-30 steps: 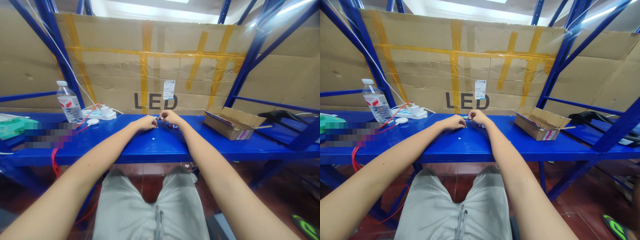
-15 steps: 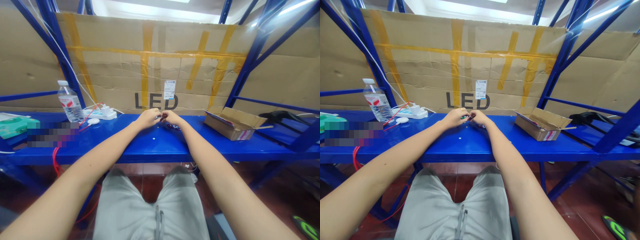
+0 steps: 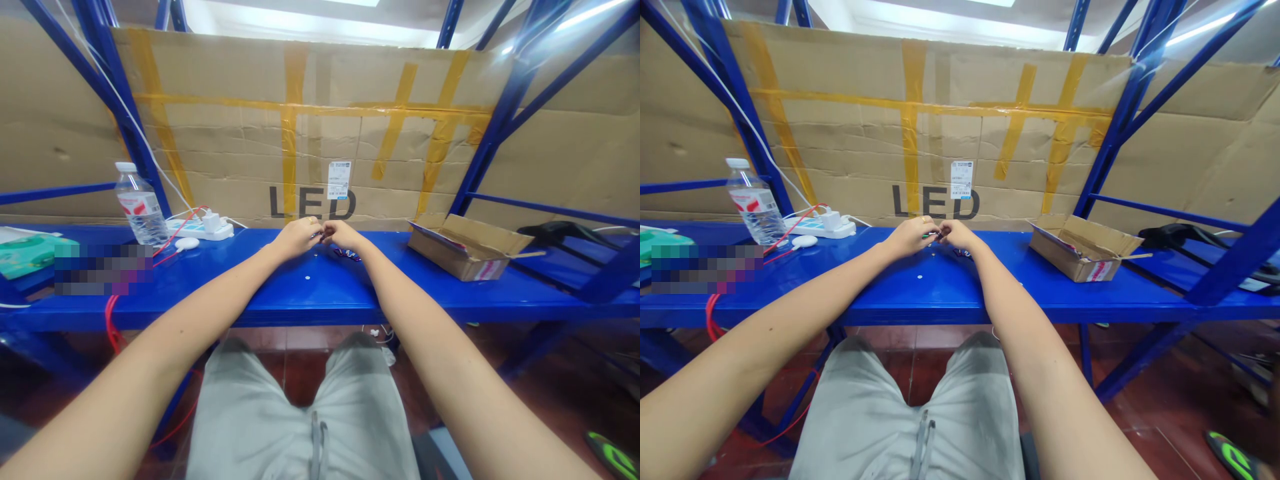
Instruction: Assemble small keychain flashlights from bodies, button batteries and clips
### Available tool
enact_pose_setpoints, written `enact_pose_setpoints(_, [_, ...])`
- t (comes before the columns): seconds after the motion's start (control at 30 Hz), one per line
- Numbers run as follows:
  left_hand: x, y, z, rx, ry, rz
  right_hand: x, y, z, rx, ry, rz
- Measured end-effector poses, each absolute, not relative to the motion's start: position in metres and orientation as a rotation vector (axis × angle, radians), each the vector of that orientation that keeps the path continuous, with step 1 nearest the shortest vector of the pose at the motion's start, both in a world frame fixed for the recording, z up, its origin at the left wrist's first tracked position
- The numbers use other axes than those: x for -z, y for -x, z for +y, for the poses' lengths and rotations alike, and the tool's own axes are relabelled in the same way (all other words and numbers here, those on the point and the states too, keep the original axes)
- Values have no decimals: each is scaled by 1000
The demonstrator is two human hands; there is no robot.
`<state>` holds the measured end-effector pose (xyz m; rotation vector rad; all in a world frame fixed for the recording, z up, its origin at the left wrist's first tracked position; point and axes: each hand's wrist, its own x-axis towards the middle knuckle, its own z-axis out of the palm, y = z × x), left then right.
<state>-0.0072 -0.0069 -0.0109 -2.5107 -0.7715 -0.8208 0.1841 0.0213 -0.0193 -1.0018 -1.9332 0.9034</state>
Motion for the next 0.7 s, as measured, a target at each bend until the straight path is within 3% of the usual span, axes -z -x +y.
enact_pose_setpoints(0.7, [12, 9, -4, 920, 2528, -751, 16, -183, 18, -961, 956, -1877])
